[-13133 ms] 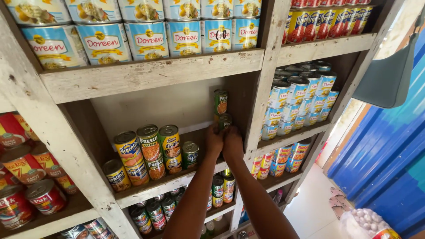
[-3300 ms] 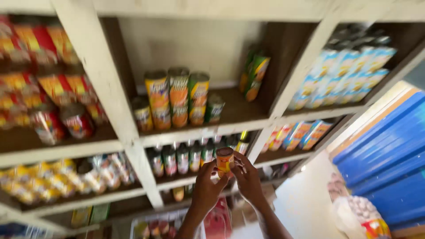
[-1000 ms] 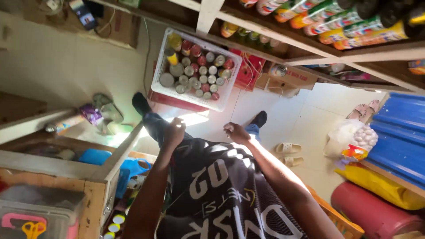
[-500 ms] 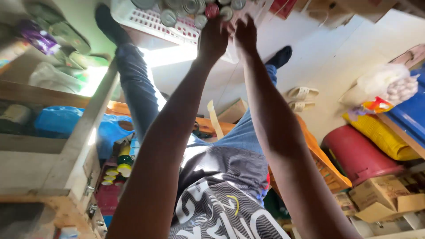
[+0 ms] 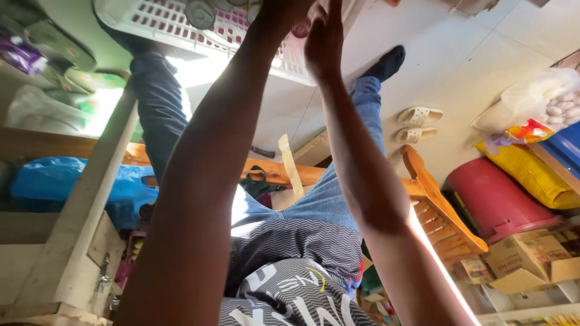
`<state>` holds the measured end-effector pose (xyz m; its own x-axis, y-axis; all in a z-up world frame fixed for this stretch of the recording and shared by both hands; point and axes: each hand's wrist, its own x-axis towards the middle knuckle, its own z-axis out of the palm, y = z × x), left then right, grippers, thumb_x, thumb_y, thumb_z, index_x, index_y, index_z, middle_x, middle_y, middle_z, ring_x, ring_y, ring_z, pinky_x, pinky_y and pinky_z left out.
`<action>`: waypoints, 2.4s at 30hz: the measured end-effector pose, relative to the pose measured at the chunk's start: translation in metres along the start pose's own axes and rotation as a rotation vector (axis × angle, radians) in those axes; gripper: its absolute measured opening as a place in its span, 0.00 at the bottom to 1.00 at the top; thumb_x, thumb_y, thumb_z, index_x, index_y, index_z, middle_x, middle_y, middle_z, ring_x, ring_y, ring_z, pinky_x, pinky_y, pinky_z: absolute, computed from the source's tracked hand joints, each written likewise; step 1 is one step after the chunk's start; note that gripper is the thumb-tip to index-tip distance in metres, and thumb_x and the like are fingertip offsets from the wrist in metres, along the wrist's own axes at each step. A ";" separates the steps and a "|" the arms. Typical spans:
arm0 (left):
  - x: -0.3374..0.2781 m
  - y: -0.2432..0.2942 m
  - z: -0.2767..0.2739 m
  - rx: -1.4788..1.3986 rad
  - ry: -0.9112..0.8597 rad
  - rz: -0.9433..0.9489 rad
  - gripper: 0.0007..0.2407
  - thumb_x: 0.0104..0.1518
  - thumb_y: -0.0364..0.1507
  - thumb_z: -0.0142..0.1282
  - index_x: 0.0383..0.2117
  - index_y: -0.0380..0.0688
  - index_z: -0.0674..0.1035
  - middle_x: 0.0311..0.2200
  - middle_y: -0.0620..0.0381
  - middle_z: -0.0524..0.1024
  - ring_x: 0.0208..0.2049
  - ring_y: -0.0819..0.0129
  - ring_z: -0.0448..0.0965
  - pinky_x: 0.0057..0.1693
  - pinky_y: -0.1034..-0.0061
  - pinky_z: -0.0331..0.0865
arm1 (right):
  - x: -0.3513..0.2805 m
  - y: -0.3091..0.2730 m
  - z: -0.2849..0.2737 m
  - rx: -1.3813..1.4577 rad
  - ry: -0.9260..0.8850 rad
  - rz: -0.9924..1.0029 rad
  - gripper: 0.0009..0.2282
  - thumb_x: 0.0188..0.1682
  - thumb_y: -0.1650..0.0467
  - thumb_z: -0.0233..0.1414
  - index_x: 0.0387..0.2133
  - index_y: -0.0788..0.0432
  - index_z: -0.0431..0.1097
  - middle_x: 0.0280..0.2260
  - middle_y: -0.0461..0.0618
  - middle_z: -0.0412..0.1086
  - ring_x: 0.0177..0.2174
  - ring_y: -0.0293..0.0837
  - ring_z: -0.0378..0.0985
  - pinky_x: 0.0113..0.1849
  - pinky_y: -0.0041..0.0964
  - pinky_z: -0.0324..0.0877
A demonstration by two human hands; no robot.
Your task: Stocking grocery store shelves with various canned goods from a basket and cardboard box.
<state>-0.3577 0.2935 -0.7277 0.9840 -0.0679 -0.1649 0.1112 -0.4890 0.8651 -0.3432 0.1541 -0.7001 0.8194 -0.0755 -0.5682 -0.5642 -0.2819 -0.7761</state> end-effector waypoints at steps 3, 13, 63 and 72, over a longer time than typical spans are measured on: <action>0.026 0.043 -0.052 -0.015 0.059 0.110 0.10 0.65 0.36 0.64 0.40 0.42 0.81 0.30 0.50 0.83 0.31 0.57 0.85 0.37 0.63 0.75 | -0.060 -0.070 -0.027 -0.416 0.057 -0.697 0.32 0.48 0.89 0.45 0.67 0.60 0.49 0.60 0.74 0.56 0.57 0.66 0.64 0.57 0.51 0.64; -0.096 0.264 -0.209 -0.758 -0.185 -0.201 0.24 0.59 0.28 0.62 0.60 0.40 0.65 0.50 0.52 0.76 0.47 0.64 0.82 0.51 0.70 0.79 | -0.203 -0.240 -0.105 0.128 -0.494 -0.276 0.24 0.54 0.73 0.60 0.61 0.62 0.57 0.50 0.52 0.70 0.51 0.43 0.73 0.52 0.39 0.71; 0.184 0.877 -0.174 -0.721 -0.014 0.834 0.20 0.60 0.27 0.60 0.58 0.35 0.70 0.42 0.49 0.80 0.40 0.67 0.82 0.48 0.73 0.77 | -0.294 -0.639 -0.386 -0.200 0.903 -1.130 0.29 0.51 0.72 0.48 0.67 0.65 0.50 0.68 0.70 0.45 0.65 0.67 0.50 0.60 0.52 0.56; 0.194 0.880 -0.165 -0.699 0.017 0.865 0.23 0.58 0.28 0.63 0.58 0.35 0.69 0.46 0.45 0.80 0.47 0.62 0.82 0.55 0.70 0.75 | -0.290 -0.645 -0.377 -0.269 1.031 -1.151 0.29 0.52 0.70 0.53 0.66 0.65 0.52 0.67 0.70 0.50 0.64 0.67 0.54 0.61 0.54 0.54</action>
<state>-0.0458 -0.0071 0.0798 0.7693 -0.1345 0.6246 -0.5642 0.3156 0.7629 -0.1791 -0.0027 0.0686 0.5575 -0.2725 0.7842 0.3308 -0.7935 -0.5109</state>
